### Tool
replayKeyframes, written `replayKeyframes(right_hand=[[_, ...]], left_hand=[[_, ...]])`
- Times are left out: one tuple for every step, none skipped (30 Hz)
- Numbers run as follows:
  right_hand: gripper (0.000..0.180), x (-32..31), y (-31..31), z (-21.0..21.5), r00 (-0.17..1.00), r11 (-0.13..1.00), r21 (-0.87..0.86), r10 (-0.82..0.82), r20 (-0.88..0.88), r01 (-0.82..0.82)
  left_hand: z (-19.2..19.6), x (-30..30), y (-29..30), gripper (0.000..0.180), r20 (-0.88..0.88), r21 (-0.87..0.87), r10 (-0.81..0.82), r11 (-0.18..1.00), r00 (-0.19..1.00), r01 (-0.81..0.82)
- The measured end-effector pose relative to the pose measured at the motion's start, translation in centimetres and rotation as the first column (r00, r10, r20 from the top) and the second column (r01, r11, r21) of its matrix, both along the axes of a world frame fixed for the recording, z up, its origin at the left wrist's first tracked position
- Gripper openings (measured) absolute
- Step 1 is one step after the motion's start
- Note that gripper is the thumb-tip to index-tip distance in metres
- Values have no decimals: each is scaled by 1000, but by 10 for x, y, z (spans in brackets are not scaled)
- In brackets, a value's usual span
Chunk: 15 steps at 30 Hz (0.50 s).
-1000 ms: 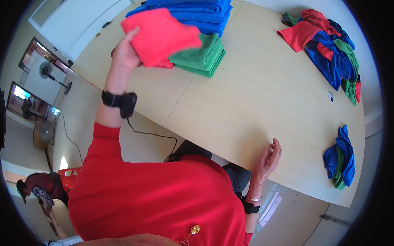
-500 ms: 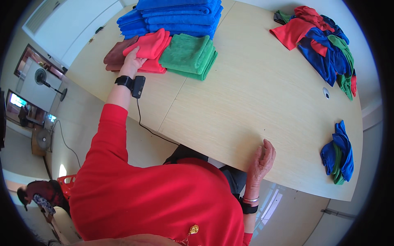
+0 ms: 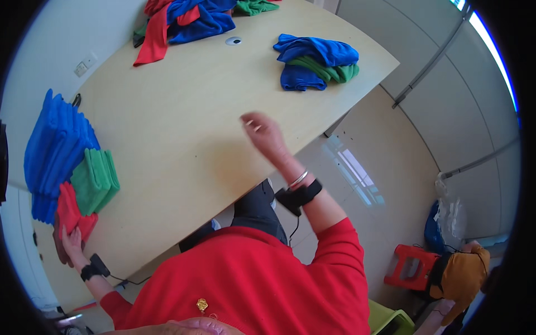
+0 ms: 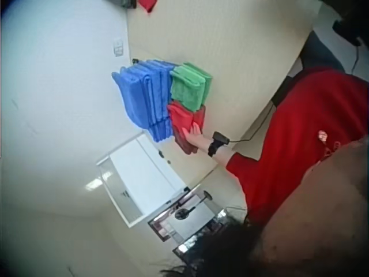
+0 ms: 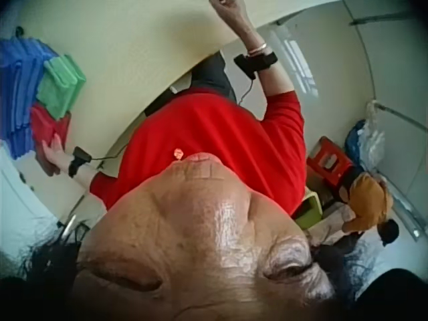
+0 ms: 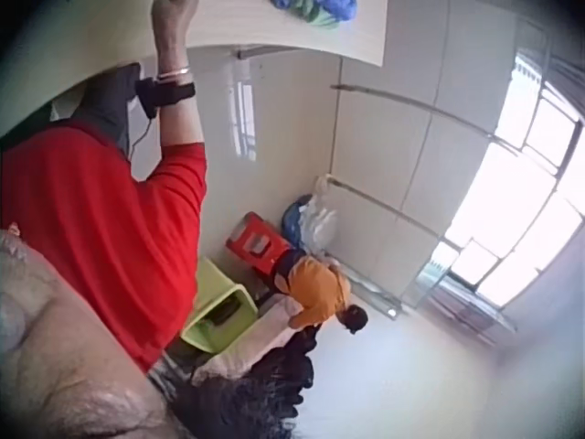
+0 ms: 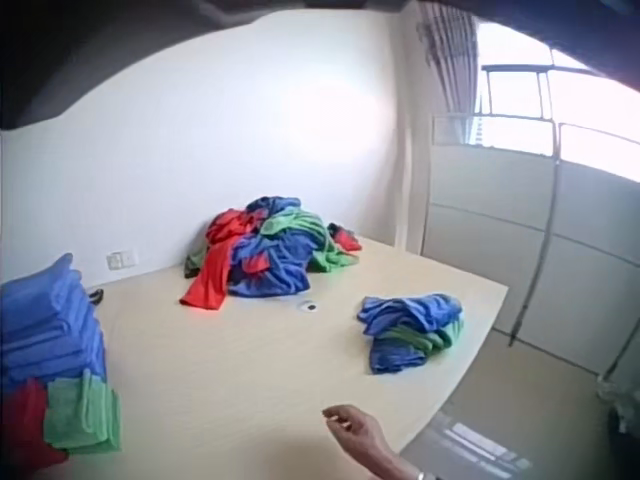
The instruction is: Folding various colored towels and rags on a table.
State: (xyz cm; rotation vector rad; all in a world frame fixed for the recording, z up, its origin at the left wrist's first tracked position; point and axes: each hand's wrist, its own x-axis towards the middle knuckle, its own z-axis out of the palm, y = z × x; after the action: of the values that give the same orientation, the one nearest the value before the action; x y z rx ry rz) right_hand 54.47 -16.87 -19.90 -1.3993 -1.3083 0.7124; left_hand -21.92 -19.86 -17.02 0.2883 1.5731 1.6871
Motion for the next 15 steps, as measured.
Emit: replayKeyframes(right_hand=[[18, 37, 16, 5, 984, 991, 80, -113, 136, 103], [20, 77, 32, 12, 944, 943, 286, -240, 224, 172], [26, 118, 43, 21, 871, 902, 331, -381, 310, 277], [35, 160, 57, 28, 689, 833, 441, -534, 490, 333], [40, 180, 67, 39, 470, 766, 478, -642, 606, 430], [46, 196, 75, 46, 216, 678, 533, -698, 683, 506], [46, 210, 80, 46, 219, 675, 542, -704, 675, 501], [50, 224, 85, 42, 174, 710, 439, -612, 771, 551], [54, 238, 90, 38, 135, 723, 333, -506, 852, 606], [54, 257, 94, 31, 131, 719, 346, -518, 846, 603], [48, 276, 97, 24, 232, 752, 268, -486, 843, 602], [43, 277, 101, 27, 338, 789, 184, -444, 830, 586], [43, 279, 106, 31, 337, 788, 195, -454, 825, 584], [39, 283, 111, 38, 397, 757, 148, -486, 778, 636], [35, 279, 114, 51, 457, 730, 93, -516, 724, 677]], left_hand=[[7, 12, -6, 51, -4, 10, -6, 1000, 1000, 6], [11, 27, -11, 50, -204, -54, 77, 995, 976, -90], [12, 41, -16, 48, -399, -95, 145, 976, 906, -198], [13, 52, -19, 48, -398, -78, 148, 978, 905, -195], [8, 58, -29, 46, -442, -37, 134, 985, 887, -167], [3, 64, -37, 43, -484, 3, 121, 991, 867, -137], [1, 75, -42, 40, -526, 39, 109, 994, 844, -104], [0, 86, -44, 40, -521, 49, 117, 993, 846, -108], [-1, 99, -44, 37, -529, 16, 60, 998, 846, -60], [-1, 112, -45, 35, -536, -14, 3, 1000, 844, -12], [-1, 124, -42, 32, -541, -43, -56, 998, 839, 39], [2, 133, -44, 32, -541, -32, -46, 999, 840, 34], [6, 143, -44, 30, -551, -45, -66, 998, 832, 50], [12, 152, -42, 28, -561, -57, -88, 996, 823, 67], [18, 159, -42, 26, -572, -70, -105, 994, 814, 79]])
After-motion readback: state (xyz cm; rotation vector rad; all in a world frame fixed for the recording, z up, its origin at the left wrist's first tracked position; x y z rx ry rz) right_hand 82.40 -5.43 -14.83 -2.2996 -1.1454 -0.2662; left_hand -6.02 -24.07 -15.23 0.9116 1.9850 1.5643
